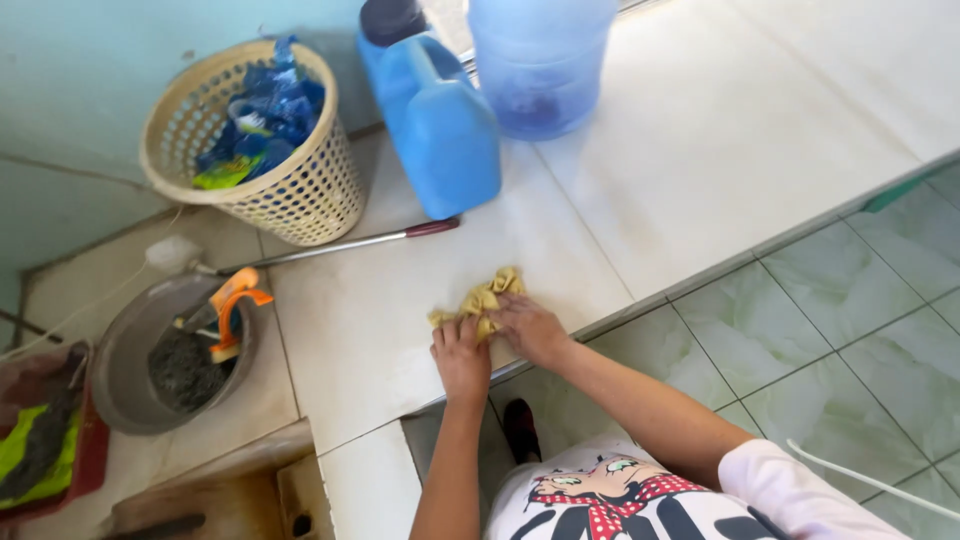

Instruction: Wiping and cleaning a tiled countertop and workspace with a cloth.

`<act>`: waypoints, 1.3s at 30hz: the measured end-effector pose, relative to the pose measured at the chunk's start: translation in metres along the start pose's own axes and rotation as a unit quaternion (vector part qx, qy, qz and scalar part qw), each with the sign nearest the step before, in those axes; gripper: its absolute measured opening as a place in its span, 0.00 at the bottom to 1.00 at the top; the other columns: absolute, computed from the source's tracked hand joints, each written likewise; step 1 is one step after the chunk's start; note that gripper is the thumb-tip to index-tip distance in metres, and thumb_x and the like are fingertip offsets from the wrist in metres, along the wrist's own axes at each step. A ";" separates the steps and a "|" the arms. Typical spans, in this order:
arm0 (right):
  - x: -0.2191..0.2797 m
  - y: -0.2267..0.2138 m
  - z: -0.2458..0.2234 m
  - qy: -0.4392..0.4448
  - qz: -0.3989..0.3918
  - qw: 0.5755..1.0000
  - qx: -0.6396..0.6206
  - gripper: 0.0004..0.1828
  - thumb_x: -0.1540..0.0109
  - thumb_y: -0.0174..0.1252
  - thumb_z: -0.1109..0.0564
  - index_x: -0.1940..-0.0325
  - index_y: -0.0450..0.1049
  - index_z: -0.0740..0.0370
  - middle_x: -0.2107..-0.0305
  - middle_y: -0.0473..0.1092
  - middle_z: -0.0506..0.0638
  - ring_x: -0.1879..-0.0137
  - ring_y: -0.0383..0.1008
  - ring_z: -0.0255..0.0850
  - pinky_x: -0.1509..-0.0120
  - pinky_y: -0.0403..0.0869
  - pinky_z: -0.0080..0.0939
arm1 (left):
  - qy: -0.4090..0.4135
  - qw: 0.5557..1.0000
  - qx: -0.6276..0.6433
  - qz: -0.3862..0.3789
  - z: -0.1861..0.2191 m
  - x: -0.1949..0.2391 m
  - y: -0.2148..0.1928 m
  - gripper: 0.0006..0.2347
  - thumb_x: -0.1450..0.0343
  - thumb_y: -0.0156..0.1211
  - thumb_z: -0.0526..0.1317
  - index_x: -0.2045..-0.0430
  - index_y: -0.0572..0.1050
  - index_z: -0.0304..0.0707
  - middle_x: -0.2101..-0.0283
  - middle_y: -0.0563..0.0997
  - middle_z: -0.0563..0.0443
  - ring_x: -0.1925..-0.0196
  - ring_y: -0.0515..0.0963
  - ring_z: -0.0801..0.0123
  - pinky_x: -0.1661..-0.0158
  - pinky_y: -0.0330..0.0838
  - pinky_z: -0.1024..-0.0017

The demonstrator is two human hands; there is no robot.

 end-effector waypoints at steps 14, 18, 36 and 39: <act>0.040 -0.051 -0.070 -0.008 -0.023 0.993 -0.116 0.29 0.40 0.60 0.61 0.33 0.73 0.51 0.37 0.68 0.64 0.31 0.68 0.54 0.27 0.68 0.50 | 0.027 0.999 0.032 0.002 0.041 0.033 -0.094 0.24 0.41 0.73 0.35 0.48 0.78 0.40 0.47 0.77 0.43 0.44 0.73 0.48 0.45 0.69 0.52; 0.013 -0.064 -0.095 -0.078 0.051 0.993 -0.076 0.32 0.41 0.63 0.57 0.31 0.69 0.50 0.32 0.62 0.65 0.24 0.58 0.60 0.22 0.60 0.59 | 0.020 0.998 0.009 0.057 0.035 0.017 -0.110 0.25 0.37 0.69 0.35 0.42 0.75 0.42 0.36 0.72 0.41 0.32 0.68 0.47 0.36 0.62 0.49; -0.131 0.073 -0.019 0.016 -0.031 0.995 0.095 0.31 0.34 0.50 0.52 0.26 0.61 0.55 0.27 0.44 0.70 0.21 0.38 0.67 0.21 0.40 0.65 | -0.148 0.976 -0.068 -0.146 -0.110 -0.097 0.035 0.27 0.28 0.56 0.44 0.31 0.60 0.56 0.25 0.52 0.39 0.21 0.41 0.48 0.28 0.31 0.43; -0.136 0.063 -0.018 0.011 -0.030 0.996 0.088 0.27 0.34 0.50 0.54 0.29 0.67 0.55 0.29 0.53 0.67 0.21 0.46 0.64 0.20 0.46 0.62 | -0.120 0.982 -0.109 -0.099 -0.119 -0.088 0.046 0.26 0.29 0.55 0.41 0.32 0.62 0.52 0.26 0.55 0.40 0.22 0.44 0.47 0.30 0.34 0.41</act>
Point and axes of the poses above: each hand's wrist, its own x-axis away from the middle knuckle, its own y-axis out of the palm, z = x × y, the point moved 9 cm from there along -x, towards the middle knuckle
